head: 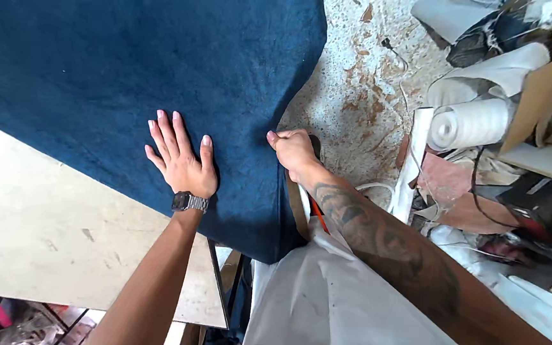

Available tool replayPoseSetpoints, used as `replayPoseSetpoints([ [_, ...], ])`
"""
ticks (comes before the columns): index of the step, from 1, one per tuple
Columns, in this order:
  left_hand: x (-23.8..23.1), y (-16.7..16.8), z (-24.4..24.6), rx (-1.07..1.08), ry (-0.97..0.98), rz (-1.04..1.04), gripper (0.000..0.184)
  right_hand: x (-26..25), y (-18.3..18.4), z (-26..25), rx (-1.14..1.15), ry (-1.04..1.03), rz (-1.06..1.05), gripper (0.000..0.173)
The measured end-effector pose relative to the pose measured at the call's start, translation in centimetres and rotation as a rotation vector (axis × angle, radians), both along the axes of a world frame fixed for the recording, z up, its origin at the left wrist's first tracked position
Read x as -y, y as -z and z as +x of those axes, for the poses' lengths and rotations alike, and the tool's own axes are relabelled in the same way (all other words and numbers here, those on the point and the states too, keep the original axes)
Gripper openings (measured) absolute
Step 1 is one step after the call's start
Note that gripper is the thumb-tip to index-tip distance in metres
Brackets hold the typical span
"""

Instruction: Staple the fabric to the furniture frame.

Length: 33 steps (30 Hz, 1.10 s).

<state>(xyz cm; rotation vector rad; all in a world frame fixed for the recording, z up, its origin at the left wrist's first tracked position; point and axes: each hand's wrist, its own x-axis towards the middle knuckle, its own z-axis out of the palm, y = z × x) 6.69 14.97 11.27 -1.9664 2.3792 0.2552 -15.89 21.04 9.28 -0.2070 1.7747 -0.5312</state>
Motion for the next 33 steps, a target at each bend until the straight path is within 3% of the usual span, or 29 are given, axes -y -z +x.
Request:
replayPoseSetpoints([
  [2,0.0,-0.2,-0.2,0.031,0.110,0.015,0.072,-0.3,0.1,0.0,-0.050,-0.044,-0.082,0.036],
  [7,-0.3,0.0,-1.8,-0.017,0.685,0.048,0.062,-0.8,-0.8,0.2,-0.208,-0.063,-0.144,0.038],
  [10,-2.0,0.1,-4.4,0.012,0.781,0.089,0.057,-0.7,-0.7,0.9,-0.249,-0.014,-0.170,0.040],
  [14,-4.6,0.6,-8.2,0.035,0.803,0.189,0.063,-1.1,0.2,1.0,-0.245,-0.019,-0.131,0.024],
  [16,-4.0,-0.4,-7.6,-0.114,0.773,0.293,0.059,-1.1,0.1,1.2,-0.227,-0.019,-0.134,0.024],
  [18,-2.3,-1.6,-4.6,-0.260,0.558,0.269,0.056,-1.1,-0.3,1.3,-0.179,-0.016,-0.131,0.035],
  [21,1.4,-0.8,2.0,-0.040,0.042,0.038,0.067,-1.2,-0.7,1.7,-0.161,0.015,-0.130,0.044],
  [23,1.5,0.1,1.6,0.021,-0.144,-0.035,0.072,-0.9,-0.8,1.9,-0.149,0.018,-0.120,0.045],
  [26,-0.7,0.5,-3.1,0.018,-0.118,-0.077,0.072,-0.6,-0.9,1.7,-0.121,0.015,-0.093,0.044],
  [33,-2.6,0.4,-9.3,-0.010,0.199,-0.020,0.074,0.3,-1.4,-0.4,-0.145,0.015,-0.050,0.040],
])
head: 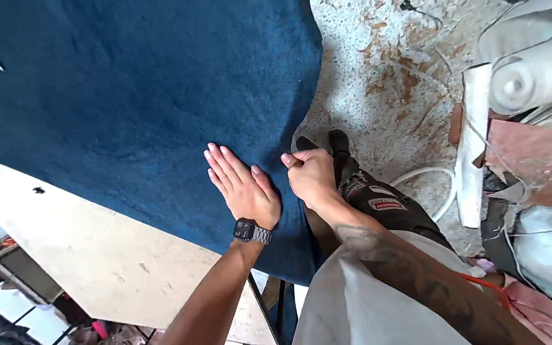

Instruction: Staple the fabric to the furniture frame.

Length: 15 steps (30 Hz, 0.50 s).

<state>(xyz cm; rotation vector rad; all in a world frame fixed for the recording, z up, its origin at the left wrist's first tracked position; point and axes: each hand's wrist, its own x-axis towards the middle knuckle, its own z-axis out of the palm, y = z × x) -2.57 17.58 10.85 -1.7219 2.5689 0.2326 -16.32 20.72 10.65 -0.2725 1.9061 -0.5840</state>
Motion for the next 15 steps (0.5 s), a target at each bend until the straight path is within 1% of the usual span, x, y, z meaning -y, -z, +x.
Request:
replayPoseSetpoints([
  [1,0.3,-0.1,-0.5,-0.023,0.049,0.018,0.072,0.4,0.0,-0.8,0.006,-0.005,0.007,0.038],
  [3,0.8,-0.6,-0.8,-0.117,0.207,0.090,0.065,1.0,0.1,-2.1,0.060,-0.019,0.014,0.033],
  [4,1.0,-0.9,-0.3,-0.185,0.318,0.133,0.058,1.0,0.3,-2.6,0.101,-0.034,0.009,0.032],
  [6,2.1,-0.9,1.6,-0.298,0.631,0.209,0.043,1.0,1.1,-3.3,0.184,-0.081,-0.020,0.032],
  [7,3.3,-0.6,2.4,-0.307,0.813,0.232,0.041,0.9,1.5,-3.7,0.232,-0.114,-0.042,0.031],
  [8,4.7,-0.4,2.5,-0.272,0.971,0.224,0.043,0.8,1.9,-3.9,0.287,-0.140,-0.064,0.028],
  [10,7.6,-0.4,1.4,-0.186,1.202,0.180,0.051,0.6,2.7,-4.1,0.368,-0.169,-0.080,0.016],
  [12,9.4,-0.4,-0.2,-0.160,1.360,0.177,0.052,0.5,3.0,-4.3,0.372,-0.175,-0.076,0.011],
  [15,11.0,0.0,-1.4,-0.154,1.498,0.257,0.042,0.7,2.9,-4.6,0.323,-0.217,-0.074,0.007],
])
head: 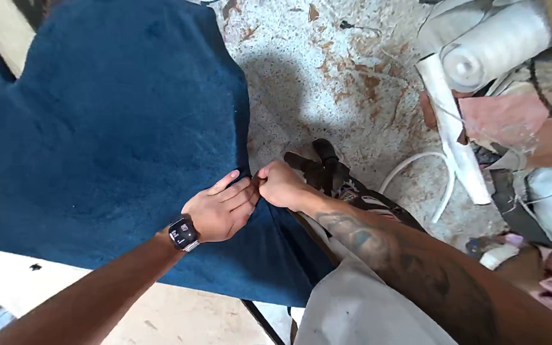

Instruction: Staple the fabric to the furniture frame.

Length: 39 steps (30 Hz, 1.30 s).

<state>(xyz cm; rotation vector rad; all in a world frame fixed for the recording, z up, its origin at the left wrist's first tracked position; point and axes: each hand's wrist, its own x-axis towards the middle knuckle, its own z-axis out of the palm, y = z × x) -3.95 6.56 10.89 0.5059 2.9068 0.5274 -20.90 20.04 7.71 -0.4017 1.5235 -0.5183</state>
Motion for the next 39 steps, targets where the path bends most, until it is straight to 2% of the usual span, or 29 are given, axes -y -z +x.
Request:
replayPoseSetpoints([
  [5,1.6,-0.5,-2.7,0.126,-0.003,0.124,0.032,-0.1,0.5,0.0,0.043,0.030,-0.008,0.008],
  [6,1.8,-1.2,-3.8,0.191,-0.046,0.076,0.034,-0.3,0.3,0.1,0.037,0.071,-0.025,0.012],
  [7,1.9,-2.1,-5.4,0.295,-0.078,-0.035,0.045,-0.6,0.1,0.3,0.017,0.129,-0.055,0.019],
  [8,2.0,-2.9,-7.5,0.422,-0.068,-0.159,0.058,-0.9,0.0,0.5,-0.014,0.181,-0.093,0.024],
  [9,2.0,-3.4,-9.7,0.549,-0.029,-0.258,0.062,-1.1,0.0,1.0,-0.068,0.226,-0.141,0.027],
  [10,1.4,-3.8,-11.6,0.677,0.013,-0.333,0.053,-1.4,0.0,1.6,-0.130,0.259,-0.188,0.026],
  [12,-1.1,-4.0,-14.3,0.961,0.085,-0.453,0.019,-1.6,-0.5,2.4,-0.223,0.302,-0.261,0.026],
  [13,-2.1,-3.7,-15.1,1.072,0.117,-0.487,0.012,-1.7,-0.6,2.7,-0.275,0.334,-0.301,0.028],
  [15,-2.8,-3.1,-16.1,1.181,0.158,-0.506,0.010,-1.7,-1.0,2.6,-0.282,0.331,-0.307,0.024],
  [17,-2.5,-2.7,-17.0,1.231,0.197,-0.497,0.013,-1.9,-1.1,0.9,-0.118,0.211,-0.287,0.018],
  [19,-2.6,-2.3,-17.8,1.315,0.185,-0.483,0.019,-3.2,1.8,-1.8,0.181,0.125,-0.379,0.017],
  [20,-2.8,-2.1,-18.1,1.340,0.188,-0.498,0.021,-4.5,4.7,-3.2,0.364,0.155,-0.375,0.022],
  [21,-2.9,-1.8,-18.3,1.356,0.207,-0.514,0.023,-6.3,7.9,-4.3,0.506,0.228,-0.273,0.026],
  [22,-3.0,-1.6,-18.5,1.366,0.228,-0.526,0.024,-8.5,11.7,-4.5,0.482,0.271,-0.116,0.027],
  [23,-2.9,-1.5,-18.7,1.372,0.250,-0.534,0.023,-11.1,15.7,-3.9,0.296,0.200,0.039,0.025],
  [25,-2.7,-1.5,-18.9,1.385,0.282,-0.523,0.021,-17.4,21.0,-0.6,-0.056,-0.193,0.263,0.024],
  [27,-2.4,-1.3,-19.2,1.390,0.281,-0.507,0.018,-21.6,20.7,3.2,-0.123,-0.524,0.409,0.033],
  [29,-2.3,-0.6,-19.6,1.420,0.262,-0.511,0.018,-21.9,19.2,6.4,-0.102,-0.545,0.593,0.056],
  [31,-2.9,0.0,-19.9,1.475,0.269,-0.528,0.023,-21.6,17.4,8.0,-0.116,-0.537,0.659,0.068],
  [32,-3.0,0.2,-20.2,1.478,0.289,-0.534,0.026,-21.3,16.9,7.5,-0.123,-0.578,0.637,0.074],
  [34,-2.8,0.3,-20.6,1.460,0.329,-0.529,0.027,-20.5,16.8,4.8,-0.040,-0.596,0.597,0.100],
  [36,-2.7,0.1,-20.1,1.427,0.345,-0.491,0.025,-19.7,15.9,0.2,0.031,-0.513,0.528,0.111],
  [39,-1.8,0.1,-19.5,1.365,0.345,-0.430,0.018,-18.7,12.0,-8.0,0.073,-0.065,0.337,0.113],
])
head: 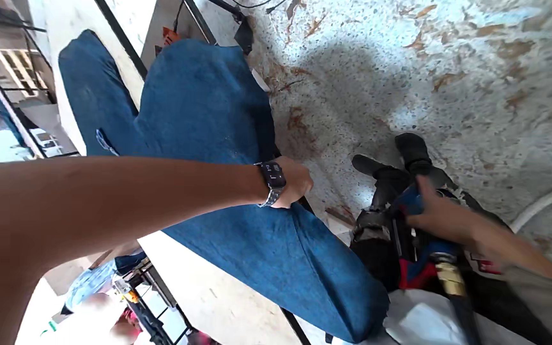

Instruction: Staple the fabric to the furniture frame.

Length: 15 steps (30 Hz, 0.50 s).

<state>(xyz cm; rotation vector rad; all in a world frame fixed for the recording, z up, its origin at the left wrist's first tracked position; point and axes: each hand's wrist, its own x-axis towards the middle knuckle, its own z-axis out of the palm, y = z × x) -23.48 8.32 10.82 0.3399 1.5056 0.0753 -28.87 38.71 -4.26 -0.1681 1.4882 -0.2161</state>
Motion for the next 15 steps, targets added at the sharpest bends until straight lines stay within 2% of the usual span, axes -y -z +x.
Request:
replayPoseSetpoints([
  [3,0.4,0.1,-0.2,0.006,-0.007,0.024,0.017,2.2,-6.3,-5.8,0.230,0.515,-0.153,0.090],
  [5,0.6,0.0,-0.3,0.015,-0.022,0.027,0.018,4.5,-10.3,-7.7,0.400,0.684,-0.209,0.081],
  [8,1.3,0.1,-1.6,0.005,-0.055,0.001,0.022,6.7,-15.6,-7.9,0.400,0.730,-0.273,0.077],
  [12,2.1,0.4,-3.8,-0.077,-0.094,-0.026,0.031,9.3,-19.4,-5.0,0.353,0.722,-0.321,0.073],
  [14,3.3,2.0,-3.0,-0.180,-0.094,0.128,0.041,11.6,-21.0,-3.3,0.277,0.679,-0.301,0.078],
  [15,5.0,4.5,-1.5,-0.353,-0.108,0.315,0.048,12.7,-21.6,-2.5,0.230,0.646,-0.294,0.082],
])
